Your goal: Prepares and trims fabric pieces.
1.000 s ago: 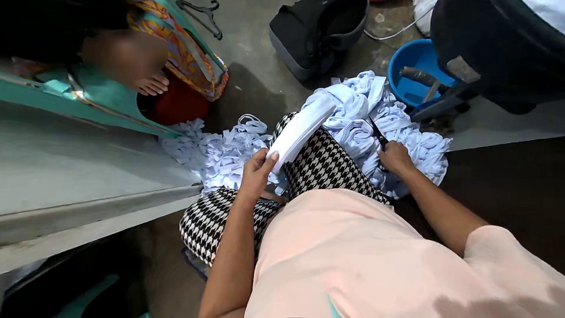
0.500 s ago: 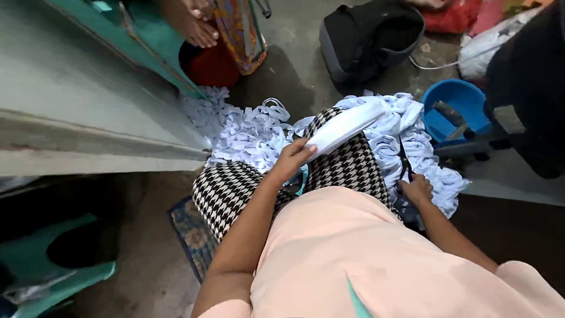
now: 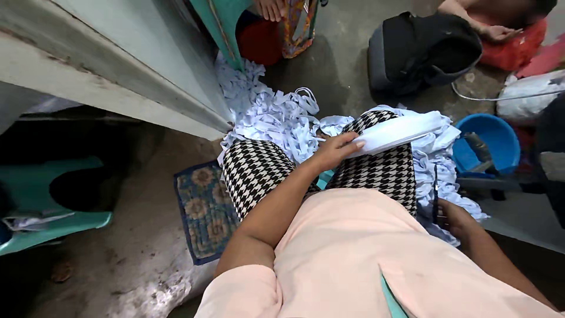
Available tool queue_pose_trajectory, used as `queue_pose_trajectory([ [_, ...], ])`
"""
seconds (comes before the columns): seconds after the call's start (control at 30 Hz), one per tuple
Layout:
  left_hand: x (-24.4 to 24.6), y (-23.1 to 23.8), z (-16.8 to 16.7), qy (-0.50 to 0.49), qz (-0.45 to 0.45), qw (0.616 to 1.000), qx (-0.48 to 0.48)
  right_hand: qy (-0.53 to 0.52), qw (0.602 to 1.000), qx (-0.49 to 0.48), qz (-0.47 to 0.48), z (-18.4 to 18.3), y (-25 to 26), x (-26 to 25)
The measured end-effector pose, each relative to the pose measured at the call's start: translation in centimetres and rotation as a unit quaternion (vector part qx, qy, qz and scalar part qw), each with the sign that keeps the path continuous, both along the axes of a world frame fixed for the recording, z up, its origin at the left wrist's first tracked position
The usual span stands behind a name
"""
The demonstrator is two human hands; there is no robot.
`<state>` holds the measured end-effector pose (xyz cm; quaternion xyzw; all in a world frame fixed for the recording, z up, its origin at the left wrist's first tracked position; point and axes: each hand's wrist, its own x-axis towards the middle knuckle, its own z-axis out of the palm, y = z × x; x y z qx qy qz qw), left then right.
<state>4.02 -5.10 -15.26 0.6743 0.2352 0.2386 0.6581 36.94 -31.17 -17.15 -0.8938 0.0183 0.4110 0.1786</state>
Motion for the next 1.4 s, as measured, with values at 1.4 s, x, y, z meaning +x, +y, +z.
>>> queue_pose_trajectory([
  [1.4, 0.3, -1.3, 5.4, 0.058, 0.056, 0.989, -0.121, 0.286, 0.832, 0.173, 0.442, 13.9, 7.4, -12.6],
])
